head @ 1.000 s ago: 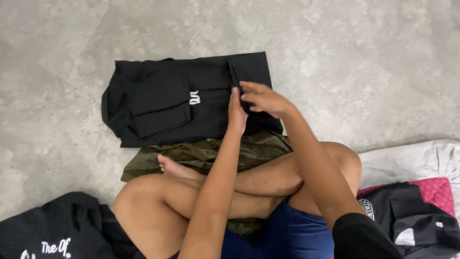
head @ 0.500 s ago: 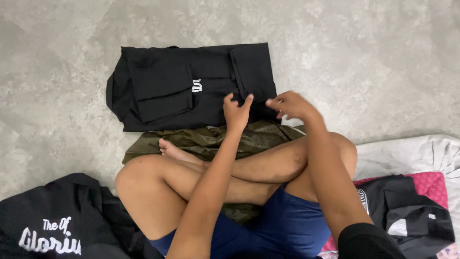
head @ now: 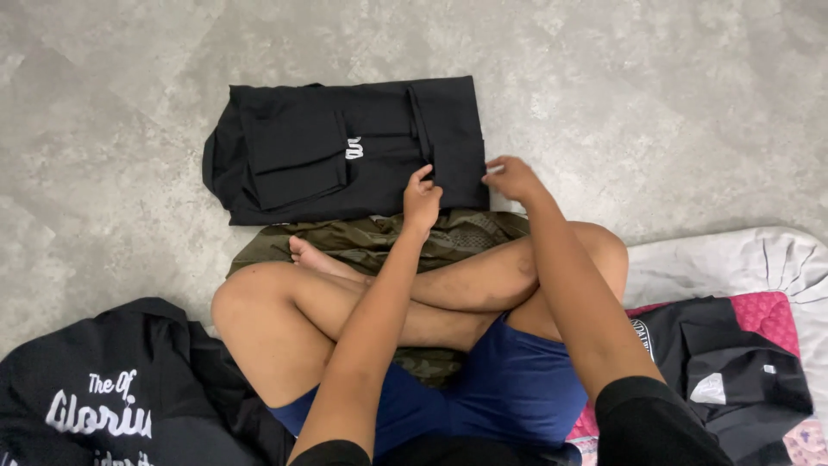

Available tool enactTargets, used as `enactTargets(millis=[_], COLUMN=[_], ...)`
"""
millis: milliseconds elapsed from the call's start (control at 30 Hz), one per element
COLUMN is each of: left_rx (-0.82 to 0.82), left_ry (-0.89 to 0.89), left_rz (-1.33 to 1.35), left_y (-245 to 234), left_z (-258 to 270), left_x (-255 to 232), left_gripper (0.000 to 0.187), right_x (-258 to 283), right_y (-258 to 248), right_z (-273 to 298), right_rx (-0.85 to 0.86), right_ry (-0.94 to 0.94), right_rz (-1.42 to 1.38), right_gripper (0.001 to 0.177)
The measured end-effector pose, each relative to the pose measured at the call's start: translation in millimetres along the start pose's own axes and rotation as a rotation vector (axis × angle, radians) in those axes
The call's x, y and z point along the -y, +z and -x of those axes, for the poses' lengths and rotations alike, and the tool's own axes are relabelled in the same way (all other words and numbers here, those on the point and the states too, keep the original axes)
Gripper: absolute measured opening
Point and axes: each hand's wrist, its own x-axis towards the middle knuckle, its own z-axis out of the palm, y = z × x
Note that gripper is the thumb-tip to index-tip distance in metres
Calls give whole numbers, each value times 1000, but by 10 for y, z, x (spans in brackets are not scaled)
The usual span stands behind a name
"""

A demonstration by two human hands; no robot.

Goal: Folding a black shirt into a neat rectangle while sitting on the floor.

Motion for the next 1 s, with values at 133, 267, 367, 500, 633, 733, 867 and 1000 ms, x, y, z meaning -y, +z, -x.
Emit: enactTargets(millis=[133,267,367,500,633,733,867,1000], left_rx=[-69,-140,-194,-34,165,172,33,73], left_ry=[-19,16,305,527,357,284,345,477], left_rz=[-26,-226,-565,-1077,-1149,-1151,-1174,-902], left_y=[-13,-8,75,177,142,212,361,575], left_z=[32,-63,20,-82,-583,-619,-516,-679], left_x=[-28,92,-146,-277,63,-11,-318,-268], left_gripper=[46,56,55,48,60,59,54,49], right_x=[62,173,278,373,576,691,481,431], right_y=[198,203,200,156,115,110,164,89], right_z=[-67,1,81,116,245,251,8,-3], right_rx=[102,27,7,67,50,91,21,15], right_ry=[130,167,177,193,204,212,213,338], right_rz=[-62,-102,-206,-299,-350,-518,-822,-936], right_gripper=[58,53,50,60,57,60,54,39])
